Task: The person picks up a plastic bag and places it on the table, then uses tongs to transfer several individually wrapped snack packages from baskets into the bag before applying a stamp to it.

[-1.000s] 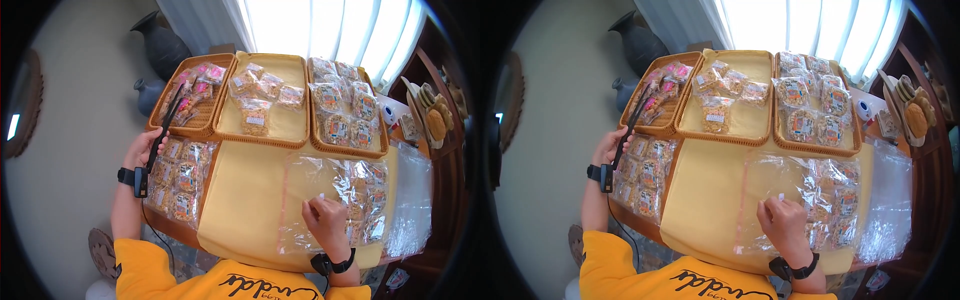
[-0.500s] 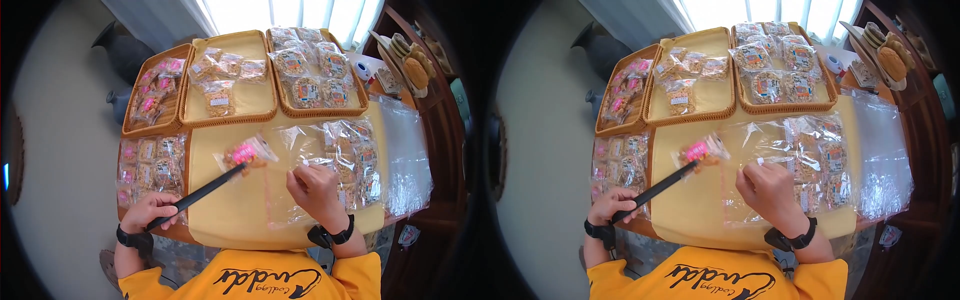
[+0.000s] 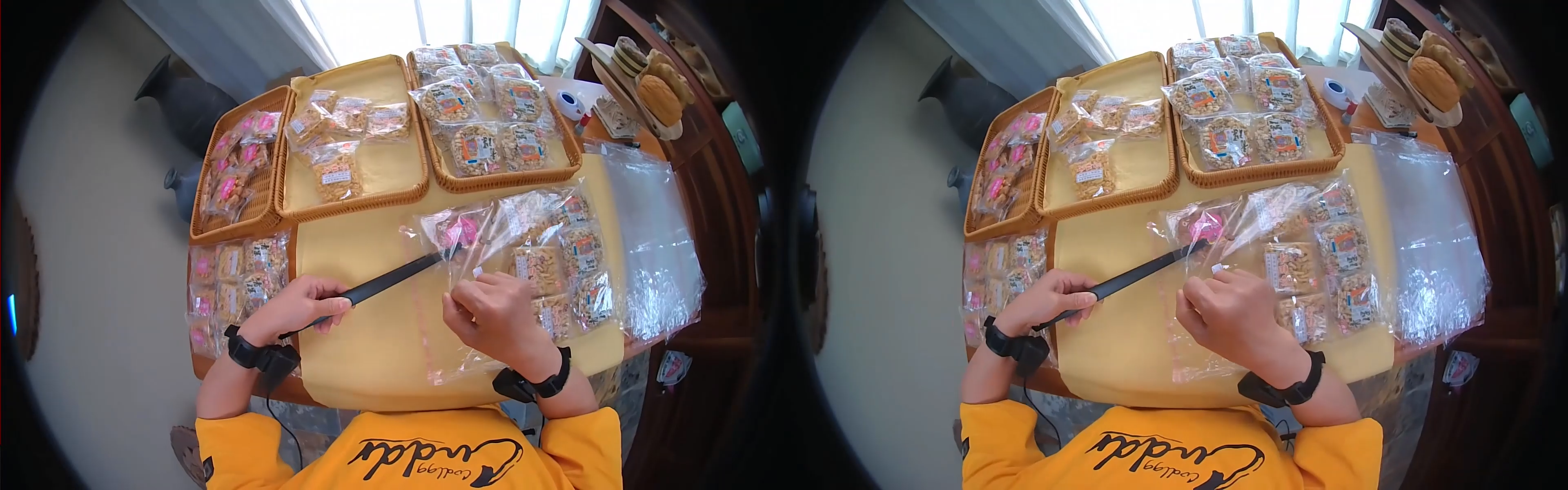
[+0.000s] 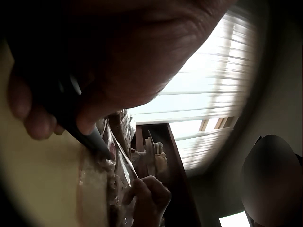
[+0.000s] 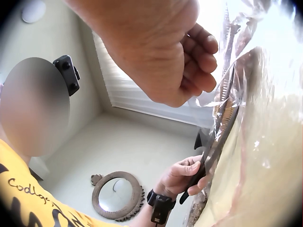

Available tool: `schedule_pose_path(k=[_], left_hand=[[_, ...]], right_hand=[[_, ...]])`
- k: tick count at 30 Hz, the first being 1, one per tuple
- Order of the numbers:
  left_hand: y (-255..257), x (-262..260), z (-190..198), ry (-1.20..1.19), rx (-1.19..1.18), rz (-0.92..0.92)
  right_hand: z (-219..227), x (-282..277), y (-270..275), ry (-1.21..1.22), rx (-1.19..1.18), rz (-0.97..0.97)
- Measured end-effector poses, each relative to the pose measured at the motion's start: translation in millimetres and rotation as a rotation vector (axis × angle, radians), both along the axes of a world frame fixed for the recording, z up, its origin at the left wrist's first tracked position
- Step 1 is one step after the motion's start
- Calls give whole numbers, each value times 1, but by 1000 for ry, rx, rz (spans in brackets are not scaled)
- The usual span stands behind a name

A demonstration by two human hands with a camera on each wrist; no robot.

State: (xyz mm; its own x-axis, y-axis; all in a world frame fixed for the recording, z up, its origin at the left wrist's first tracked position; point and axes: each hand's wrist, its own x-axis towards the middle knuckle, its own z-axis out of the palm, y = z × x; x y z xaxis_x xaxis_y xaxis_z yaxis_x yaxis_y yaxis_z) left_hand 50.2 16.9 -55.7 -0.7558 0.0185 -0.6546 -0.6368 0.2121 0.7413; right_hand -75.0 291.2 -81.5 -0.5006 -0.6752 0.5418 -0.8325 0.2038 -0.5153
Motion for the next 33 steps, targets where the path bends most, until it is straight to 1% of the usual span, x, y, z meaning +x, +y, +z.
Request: schedule_pose_path(k=[7, 9, 13, 15, 17, 18, 19, 20, 22, 26, 28, 30, 31, 32, 33], left_hand=[[0, -6, -4, 3, -11, -29], [-1, -5, -7, 23, 47, -28], [-11, 6, 15, 0, 15, -52], [-22, 18, 24, -59, 21, -10], [-32, 26, 21, -68, 36, -7], [-34, 29, 18, -54, 54, 41], [-35, 30, 17, -40, 72, 88], [-32, 28, 19, -40, 73, 89], [-20, 17, 22, -41, 12, 126], [-11, 8, 9, -3, -11, 128], [-13, 9, 8, 13, -17, 83], [-18, 17, 16, 4, -19, 102], [-23, 25, 21, -12, -9, 105], [-34, 35, 21, -19, 19, 105], [-42, 43, 32, -15, 4, 138]], right_hand=[[-1, 2, 0, 11, 14, 72], [-2, 3, -1, 12, 22, 85], [-2, 2, 0, 7, 26, 75], [-2, 3, -1, 3, 23, 75], [-2, 3, -1, 9, 32, 75], [-2, 3, -1, 10, 31, 74], [-2, 3, -1, 10, 35, 77], [-3, 3, -1, 10, 40, 80], [-4, 4, -1, 11, 47, 80], [-6, 4, -2, 16, 57, 82], [-5, 3, 0, 14, 67, 68], [-2, 3, -3, 18, 50, 99], [-1, 3, -3, 5, 66, 85], [0, 4, -3, -8, 84, 70], [1, 4, -3, -3, 69, 103]])
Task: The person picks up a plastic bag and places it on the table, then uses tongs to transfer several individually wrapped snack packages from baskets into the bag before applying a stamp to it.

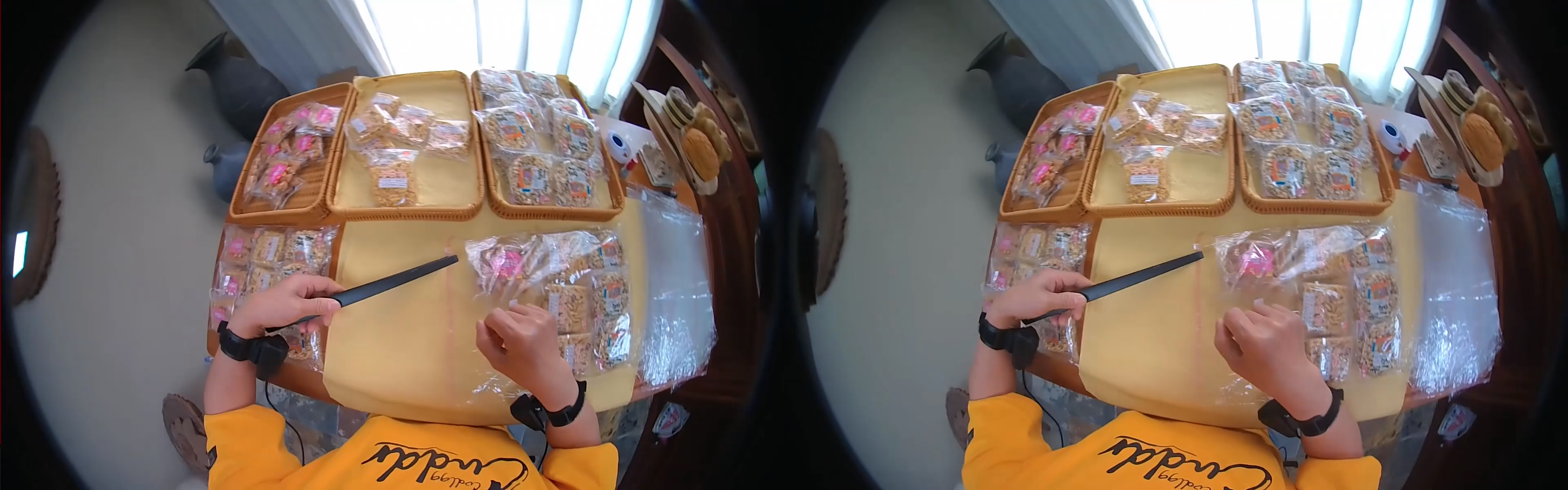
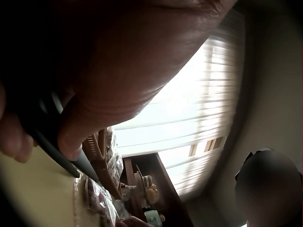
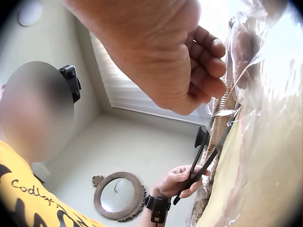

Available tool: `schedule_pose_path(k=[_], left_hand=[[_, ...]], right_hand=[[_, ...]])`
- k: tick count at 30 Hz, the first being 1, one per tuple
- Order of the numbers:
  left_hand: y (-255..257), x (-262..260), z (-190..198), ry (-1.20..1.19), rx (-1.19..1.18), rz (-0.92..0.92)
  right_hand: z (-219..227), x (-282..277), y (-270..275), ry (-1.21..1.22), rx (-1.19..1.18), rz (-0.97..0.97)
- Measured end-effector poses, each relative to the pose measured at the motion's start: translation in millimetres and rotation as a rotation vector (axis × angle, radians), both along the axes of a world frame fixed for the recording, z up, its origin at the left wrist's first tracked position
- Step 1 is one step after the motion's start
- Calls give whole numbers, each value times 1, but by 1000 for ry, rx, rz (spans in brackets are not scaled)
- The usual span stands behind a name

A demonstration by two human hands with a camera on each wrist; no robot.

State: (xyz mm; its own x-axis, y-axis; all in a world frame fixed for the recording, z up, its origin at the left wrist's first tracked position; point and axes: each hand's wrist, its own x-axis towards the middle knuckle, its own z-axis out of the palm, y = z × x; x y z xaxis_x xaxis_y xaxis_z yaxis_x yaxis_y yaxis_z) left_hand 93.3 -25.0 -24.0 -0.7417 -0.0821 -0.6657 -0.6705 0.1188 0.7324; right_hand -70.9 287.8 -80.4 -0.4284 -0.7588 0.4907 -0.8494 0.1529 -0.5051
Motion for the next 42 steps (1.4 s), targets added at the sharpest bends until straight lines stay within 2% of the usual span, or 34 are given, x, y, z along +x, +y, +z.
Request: schedule_pose_path(k=[4, 6, 7, 9, 10, 12, 14, 19, 29, 33, 35, 42], left_hand=[[-31, 39, 32, -10, -85, 153], [-50, 57, 42, 122, -193, 327], [-60, 66, 45, 123, -196, 337], [-84, 83, 47, 181, -367, 554], [-96, 92, 47, 181, -368, 561], [-115, 108, 48, 121, -528, 647], [-120, 114, 50, 110, -512, 695], [-126, 114, 55, 61, -241, 675], [-140, 109, 78, -134, -106, 654], [-157, 106, 61, -110, -33, 735], [-169, 105, 53, -62, 146, 794], [-187, 93, 22, -21, 362, 909]], right_hand=[[1, 1, -2, 1, 29, -32], [1, 1, -1, -16, 56, -51], [1, 1, -1, -14, 53, -41], [2, 2, -2, 1, 53, -54], [2, 2, -2, 2, 52, -47], [2, 2, -3, -7, 49, -52], [2, 2, -3, -7, 52, -49], [3, 2, -3, -24, 57, -49], [2, 1, -2, -30, 66, -43], [3, 1, -3, -43, 61, -49], [2, 0, -3, -40, 61, -52], [-1, 0, -3, -43, 59, -49]])
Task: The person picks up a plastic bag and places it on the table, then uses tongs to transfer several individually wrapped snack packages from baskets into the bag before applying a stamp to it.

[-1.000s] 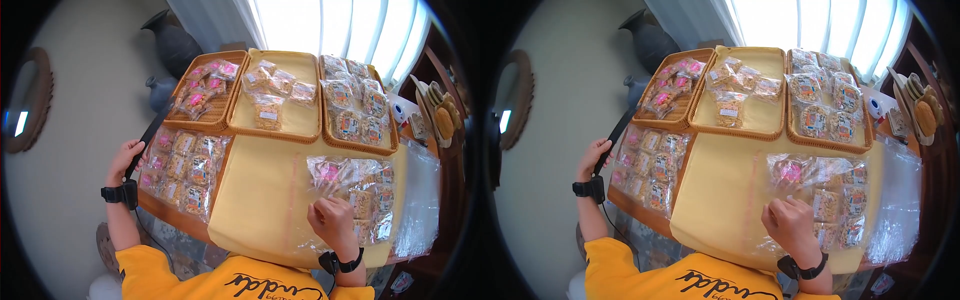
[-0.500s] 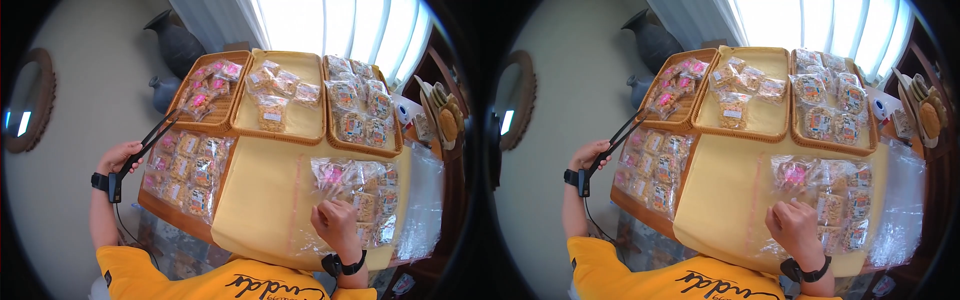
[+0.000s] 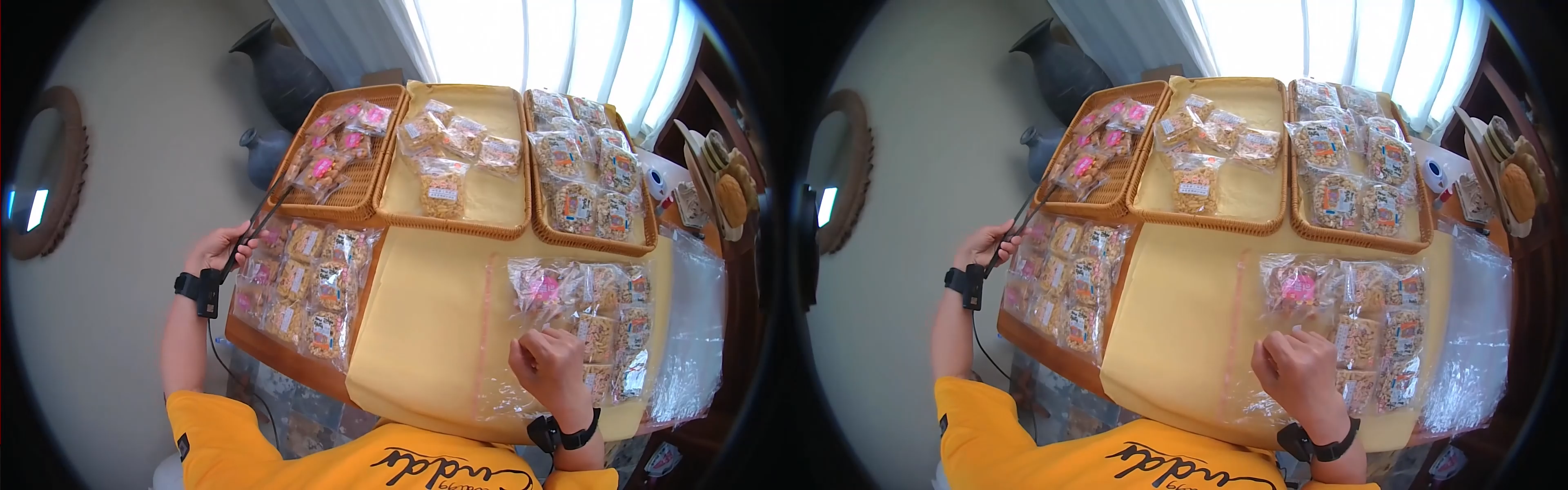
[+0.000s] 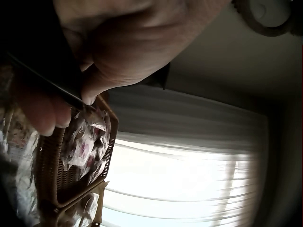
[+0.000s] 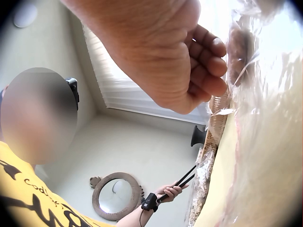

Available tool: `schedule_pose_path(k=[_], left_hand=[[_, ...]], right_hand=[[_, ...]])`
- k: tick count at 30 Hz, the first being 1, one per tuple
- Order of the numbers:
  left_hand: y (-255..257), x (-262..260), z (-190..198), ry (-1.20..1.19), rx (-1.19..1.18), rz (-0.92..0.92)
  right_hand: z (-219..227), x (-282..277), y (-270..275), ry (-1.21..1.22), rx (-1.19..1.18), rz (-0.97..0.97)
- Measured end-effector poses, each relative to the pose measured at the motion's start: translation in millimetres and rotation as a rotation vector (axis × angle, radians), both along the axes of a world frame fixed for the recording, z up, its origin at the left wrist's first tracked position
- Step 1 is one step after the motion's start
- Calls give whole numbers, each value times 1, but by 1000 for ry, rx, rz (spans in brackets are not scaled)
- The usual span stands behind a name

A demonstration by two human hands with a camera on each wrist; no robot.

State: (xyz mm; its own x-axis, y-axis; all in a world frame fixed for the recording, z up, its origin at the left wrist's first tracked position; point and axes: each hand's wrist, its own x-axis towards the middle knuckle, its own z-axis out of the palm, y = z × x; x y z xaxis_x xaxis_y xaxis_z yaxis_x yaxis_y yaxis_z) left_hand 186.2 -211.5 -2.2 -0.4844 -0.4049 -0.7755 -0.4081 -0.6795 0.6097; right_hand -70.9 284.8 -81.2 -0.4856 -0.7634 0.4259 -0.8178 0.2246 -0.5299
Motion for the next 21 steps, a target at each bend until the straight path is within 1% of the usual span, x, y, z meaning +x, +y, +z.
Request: schedule_pose_path(k=[4, 6, 9, 10, 12, 13, 14, 16, 18, 19, 20, 21], left_hand=[[5, -4, -17, 9, -24, 47], [11, -2, -20, 5, -128, 42], [23, 5, -23, 62, -193, 39], [31, 7, -23, 62, -195, 38], [53, 8, -18, 125, -351, 24], [65, 8, -16, 160, -403, -1], [77, 7, -13, 160, -405, -3], [99, 5, -7, 177, -495, -102], [123, 3, -5, 139, -487, -152], [134, 1, -2, 84, -513, -223], [145, -1, -1, 33, -540, -296], [156, -4, 0, 36, -519, -330]], right_hand=[[-1, 0, 0, 10, -6, 5], [-2, 0, 0, 27, 1, 9], [-2, 0, 0, 32, -6, 7], [-2, 0, 0, 32, -7, 6], [-2, 0, 0, 37, -8, 7], [-2, 1, 0, 37, -10, 5], [-2, 0, 0, 39, -14, 6], [-1, 0, 0, 37, -12, -6], [3, 1, 1, 21, -41, -21], [4, 1, 2, 9, -18, -56], [4, 1, 2, 13, -52, -47], [4, 1, 2, 22, -90, -36]])
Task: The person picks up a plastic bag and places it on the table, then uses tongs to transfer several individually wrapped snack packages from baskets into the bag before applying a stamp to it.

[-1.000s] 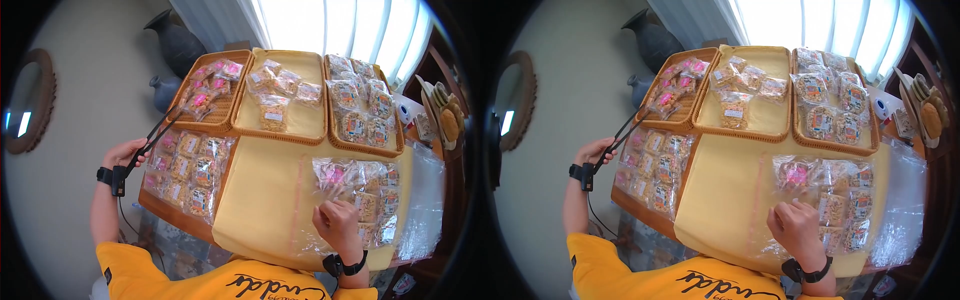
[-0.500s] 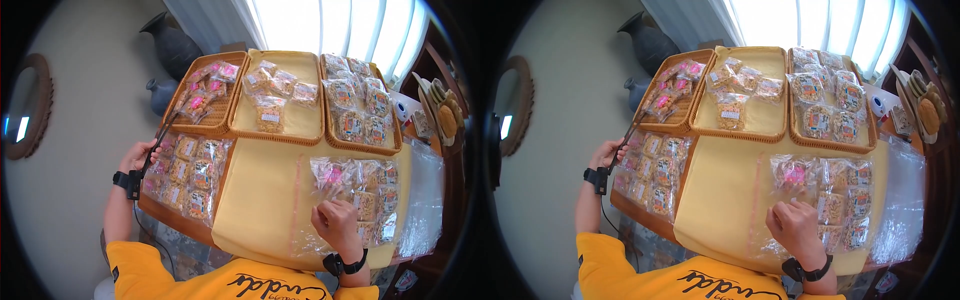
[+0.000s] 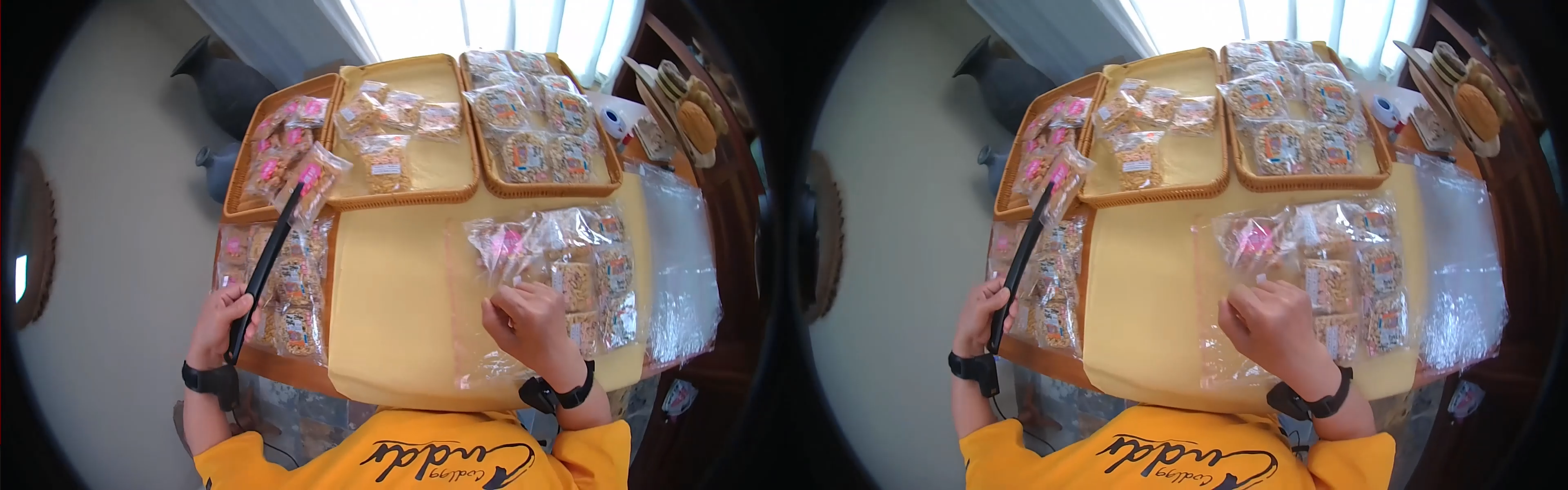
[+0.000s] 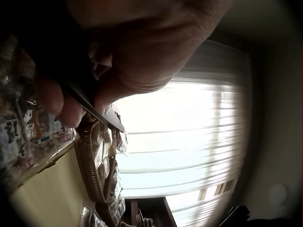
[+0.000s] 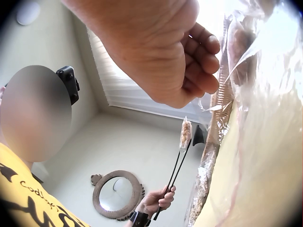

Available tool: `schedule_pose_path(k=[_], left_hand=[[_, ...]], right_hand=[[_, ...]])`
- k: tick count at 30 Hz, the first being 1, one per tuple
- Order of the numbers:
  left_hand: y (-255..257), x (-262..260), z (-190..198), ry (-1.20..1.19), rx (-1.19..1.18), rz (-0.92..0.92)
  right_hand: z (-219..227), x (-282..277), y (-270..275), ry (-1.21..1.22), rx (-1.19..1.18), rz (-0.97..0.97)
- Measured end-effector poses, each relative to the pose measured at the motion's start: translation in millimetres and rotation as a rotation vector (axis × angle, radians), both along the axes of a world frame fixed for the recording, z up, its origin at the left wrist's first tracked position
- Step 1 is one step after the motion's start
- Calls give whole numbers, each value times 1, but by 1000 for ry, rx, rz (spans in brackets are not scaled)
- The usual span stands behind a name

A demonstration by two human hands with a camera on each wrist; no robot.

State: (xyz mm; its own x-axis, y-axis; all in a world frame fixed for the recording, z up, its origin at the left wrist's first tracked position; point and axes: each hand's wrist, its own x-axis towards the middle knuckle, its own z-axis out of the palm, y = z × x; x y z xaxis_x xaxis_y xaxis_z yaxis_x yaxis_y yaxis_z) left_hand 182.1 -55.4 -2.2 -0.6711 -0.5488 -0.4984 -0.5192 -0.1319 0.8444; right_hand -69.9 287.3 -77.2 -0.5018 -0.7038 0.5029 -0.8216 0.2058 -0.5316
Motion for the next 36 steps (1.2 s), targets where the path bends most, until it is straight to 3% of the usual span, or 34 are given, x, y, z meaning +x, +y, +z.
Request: schedule_pose_path(k=[10, 17, 22, 27, 36], left_hand=[[59, -25, 2, -324, 300, -469], [88, -71, -29, -259, 226, -656], [110, -86, -56, -263, 129, -678], [118, -89, -56, -268, 31, -676], [79, -63, -8, -320, 18, -595]], right_hand=[[1, 0, 2, -13, -61, -34], [-6, 3, 0, 65, -64, -64], [-14, 4, 0, 79, -33, -46], [-20, 6, 1, 72, 13, -49], [-5, 1, 6, -53, 17, -77]])
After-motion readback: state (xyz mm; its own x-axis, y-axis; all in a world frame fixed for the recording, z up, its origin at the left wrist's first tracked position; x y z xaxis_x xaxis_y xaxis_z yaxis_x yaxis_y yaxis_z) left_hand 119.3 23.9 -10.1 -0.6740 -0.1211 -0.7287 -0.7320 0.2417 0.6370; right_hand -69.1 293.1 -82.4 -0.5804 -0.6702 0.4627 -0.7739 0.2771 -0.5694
